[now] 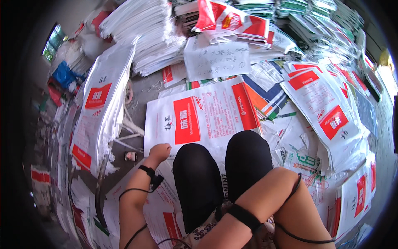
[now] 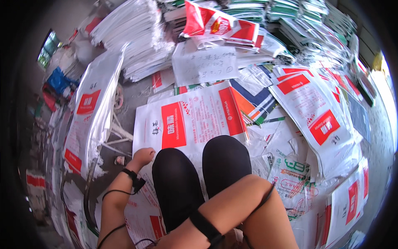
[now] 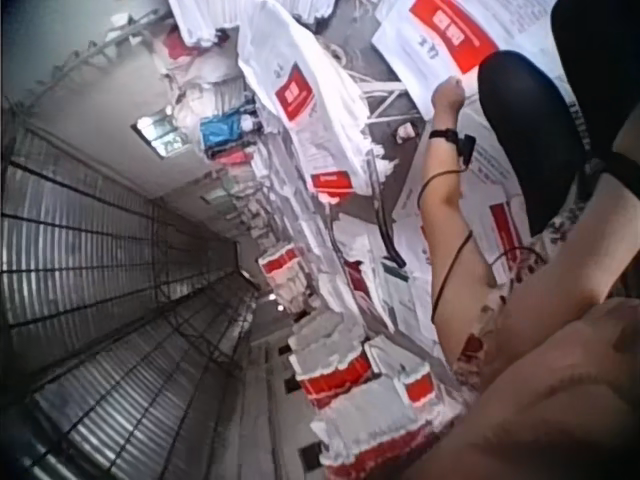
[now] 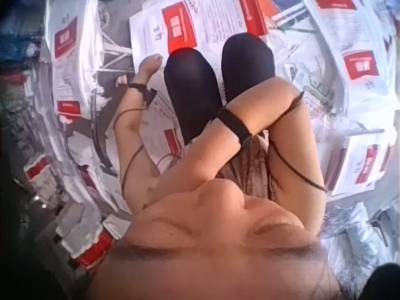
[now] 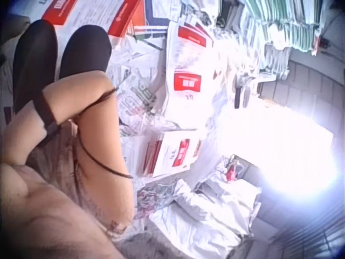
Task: The person organizes stacks of large white and red packaging bags by hand, moving them from one pile to another and straightening the edges of the bags.
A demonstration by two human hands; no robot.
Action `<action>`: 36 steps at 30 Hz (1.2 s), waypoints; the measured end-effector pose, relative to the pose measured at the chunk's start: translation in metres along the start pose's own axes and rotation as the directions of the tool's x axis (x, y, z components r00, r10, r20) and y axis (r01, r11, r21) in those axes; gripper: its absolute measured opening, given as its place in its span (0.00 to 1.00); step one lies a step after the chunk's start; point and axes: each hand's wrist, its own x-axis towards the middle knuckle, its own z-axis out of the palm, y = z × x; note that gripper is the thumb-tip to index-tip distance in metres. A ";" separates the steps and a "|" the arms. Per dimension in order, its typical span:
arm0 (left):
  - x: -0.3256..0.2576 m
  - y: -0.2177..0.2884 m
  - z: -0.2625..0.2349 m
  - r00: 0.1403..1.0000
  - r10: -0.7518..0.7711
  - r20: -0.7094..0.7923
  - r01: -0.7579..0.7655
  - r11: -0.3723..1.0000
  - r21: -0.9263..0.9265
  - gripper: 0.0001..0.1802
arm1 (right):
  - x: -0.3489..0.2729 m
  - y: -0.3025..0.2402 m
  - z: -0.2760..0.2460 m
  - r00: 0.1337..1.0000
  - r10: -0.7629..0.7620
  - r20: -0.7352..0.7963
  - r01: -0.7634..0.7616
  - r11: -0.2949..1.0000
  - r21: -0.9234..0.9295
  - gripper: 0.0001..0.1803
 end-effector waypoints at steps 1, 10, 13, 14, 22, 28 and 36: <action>0.000 -0.001 -0.002 1.000 -0.006 -0.015 0.006 1.000 0.010 0.15 | -0.001 -0.002 0.001 1.000 0.007 -0.005 -0.007 1.000 0.005 0.17; 0.017 0.011 -0.016 0.999 -0.032 0.006 0.031 0.996 0.084 0.15 | -0.008 -0.001 0.026 0.989 0.125 -0.085 -0.100 0.962 0.256 0.14; 0.009 0.003 -0.022 0.998 -0.058 -0.029 0.058 0.998 -0.003 0.16 | -0.025 0.007 0.028 0.990 0.141 0.001 -0.138 0.970 0.201 0.16; 0.006 -0.001 -0.032 0.995 -0.078 -0.058 0.074 0.995 -0.059 0.16 | -0.025 0.011 0.034 0.985 0.129 -0.114 -0.088 0.946 0.311 0.15; -0.006 -0.123 -0.080 0.731 -0.680 0.049 0.183 0.127 -0.975 0.15 | -0.030 0.005 0.012 0.963 0.263 0.055 -0.251 0.812 0.527 0.13; 0.028 -0.099 -0.236 0.846 -0.474 -0.244 0.174 0.679 -0.713 0.17 | -0.034 0.011 -0.010 0.886 0.393 0.245 -0.458 0.668 0.587 0.11; -0.001 -0.060 -0.412 0.823 -0.178 -0.540 -0.138 0.859 -0.494 0.13 | -0.027 0.022 0.000 0.958 0.260 0.121 -0.267 0.653 0.709 0.11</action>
